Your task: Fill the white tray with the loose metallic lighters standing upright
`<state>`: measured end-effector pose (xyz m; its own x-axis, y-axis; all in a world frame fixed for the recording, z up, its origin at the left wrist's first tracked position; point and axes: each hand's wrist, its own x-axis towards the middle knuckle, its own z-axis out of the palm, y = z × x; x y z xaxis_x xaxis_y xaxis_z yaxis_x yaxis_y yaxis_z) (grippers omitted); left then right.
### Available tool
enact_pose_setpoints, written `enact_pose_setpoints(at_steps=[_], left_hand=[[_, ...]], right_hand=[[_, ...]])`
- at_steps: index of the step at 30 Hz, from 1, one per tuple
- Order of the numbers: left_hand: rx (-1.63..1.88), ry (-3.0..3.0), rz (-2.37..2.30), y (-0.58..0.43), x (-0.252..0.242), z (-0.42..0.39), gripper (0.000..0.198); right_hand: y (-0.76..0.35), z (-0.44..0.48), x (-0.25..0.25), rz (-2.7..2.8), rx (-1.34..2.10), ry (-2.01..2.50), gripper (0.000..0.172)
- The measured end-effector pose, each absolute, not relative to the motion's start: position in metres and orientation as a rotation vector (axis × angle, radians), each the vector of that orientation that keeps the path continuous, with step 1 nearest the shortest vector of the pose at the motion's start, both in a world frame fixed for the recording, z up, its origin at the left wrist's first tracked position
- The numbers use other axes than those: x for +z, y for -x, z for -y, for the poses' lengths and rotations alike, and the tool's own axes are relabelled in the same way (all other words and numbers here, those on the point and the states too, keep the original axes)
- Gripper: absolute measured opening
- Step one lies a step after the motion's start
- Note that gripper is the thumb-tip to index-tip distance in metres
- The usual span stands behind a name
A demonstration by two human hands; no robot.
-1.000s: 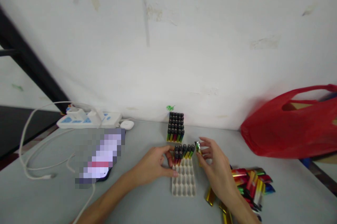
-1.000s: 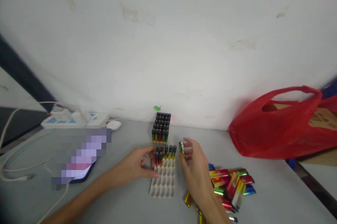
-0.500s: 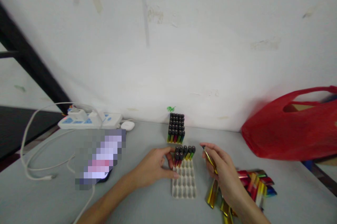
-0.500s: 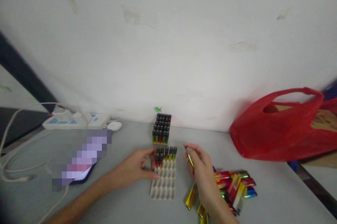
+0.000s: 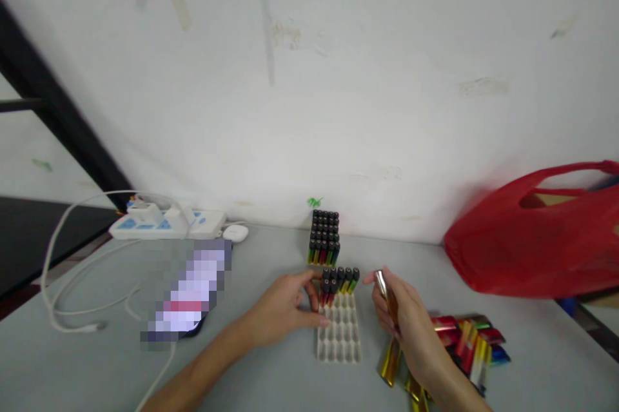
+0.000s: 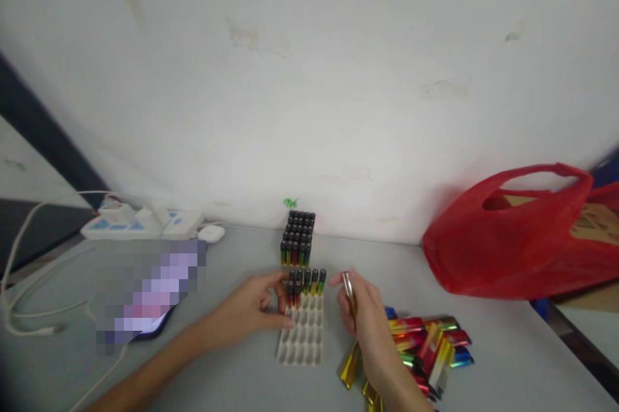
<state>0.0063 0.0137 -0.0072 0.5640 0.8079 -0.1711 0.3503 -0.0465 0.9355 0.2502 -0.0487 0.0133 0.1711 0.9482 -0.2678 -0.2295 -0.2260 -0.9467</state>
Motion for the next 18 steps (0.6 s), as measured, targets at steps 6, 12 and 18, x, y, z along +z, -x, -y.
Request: enact_pose_setpoints(at_steps=[6, 12, 18], left_hand=[[0.503, -1.647, -0.988, -0.006, -0.009, -0.012, 0.073], [0.526, -1.635, -0.976, -0.007, -0.011, -0.013, 0.076], [0.518, -1.642, -0.971, -0.007, -0.012, -0.015, 0.078]], right_hand=[[-0.251, 0.048, 0.005, 0.759, 1.478, 1.259, 0.066], [-0.249, 0.047, -0.004, 0.784, 1.493, 1.257, 0.062], [-0.250, 0.039, -0.011, 0.766, 1.458, 1.193, 0.069]])
